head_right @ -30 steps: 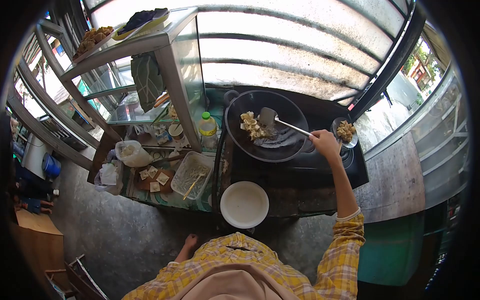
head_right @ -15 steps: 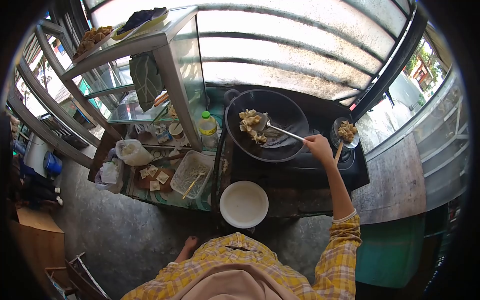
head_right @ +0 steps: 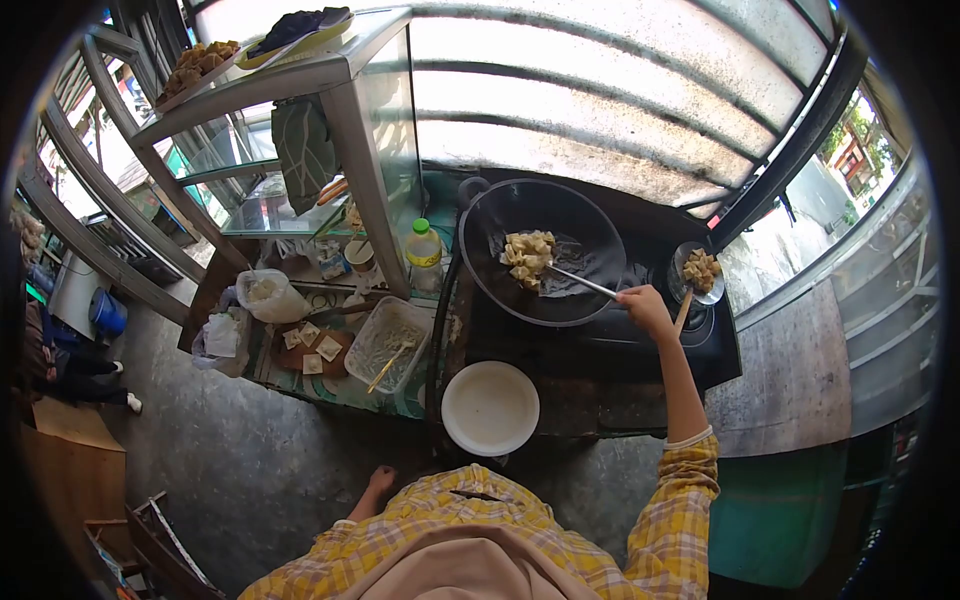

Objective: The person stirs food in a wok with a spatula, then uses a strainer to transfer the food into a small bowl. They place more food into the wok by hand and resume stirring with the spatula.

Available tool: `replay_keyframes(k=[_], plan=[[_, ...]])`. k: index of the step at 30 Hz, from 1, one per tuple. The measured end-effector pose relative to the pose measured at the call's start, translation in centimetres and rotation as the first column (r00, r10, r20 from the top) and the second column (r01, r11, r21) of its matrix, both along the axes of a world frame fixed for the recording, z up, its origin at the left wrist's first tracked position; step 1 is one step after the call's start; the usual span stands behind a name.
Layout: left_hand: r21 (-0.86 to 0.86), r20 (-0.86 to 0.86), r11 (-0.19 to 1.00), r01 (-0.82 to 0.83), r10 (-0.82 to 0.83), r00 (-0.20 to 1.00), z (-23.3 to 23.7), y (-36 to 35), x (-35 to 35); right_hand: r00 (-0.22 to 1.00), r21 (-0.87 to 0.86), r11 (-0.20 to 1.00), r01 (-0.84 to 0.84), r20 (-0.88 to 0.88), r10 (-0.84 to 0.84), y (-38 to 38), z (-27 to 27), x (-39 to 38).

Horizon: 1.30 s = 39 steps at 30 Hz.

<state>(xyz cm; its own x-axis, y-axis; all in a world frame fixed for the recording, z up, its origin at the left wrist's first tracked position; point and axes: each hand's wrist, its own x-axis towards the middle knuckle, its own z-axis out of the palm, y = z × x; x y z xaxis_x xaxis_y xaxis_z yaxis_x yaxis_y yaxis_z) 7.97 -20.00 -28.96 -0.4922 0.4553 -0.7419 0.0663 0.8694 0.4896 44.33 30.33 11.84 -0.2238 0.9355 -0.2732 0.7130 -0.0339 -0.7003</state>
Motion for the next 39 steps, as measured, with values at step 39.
replay_keyframes(k=[39], plan=[[-0.039, -0.024, 0.999, 0.025, -0.026, 0.999, 1.8, -0.4, 0.6, 0.993, 0.212, 0.976, -0.048, 0.12, 0.023, -1.6, 2.3, -0.7]])
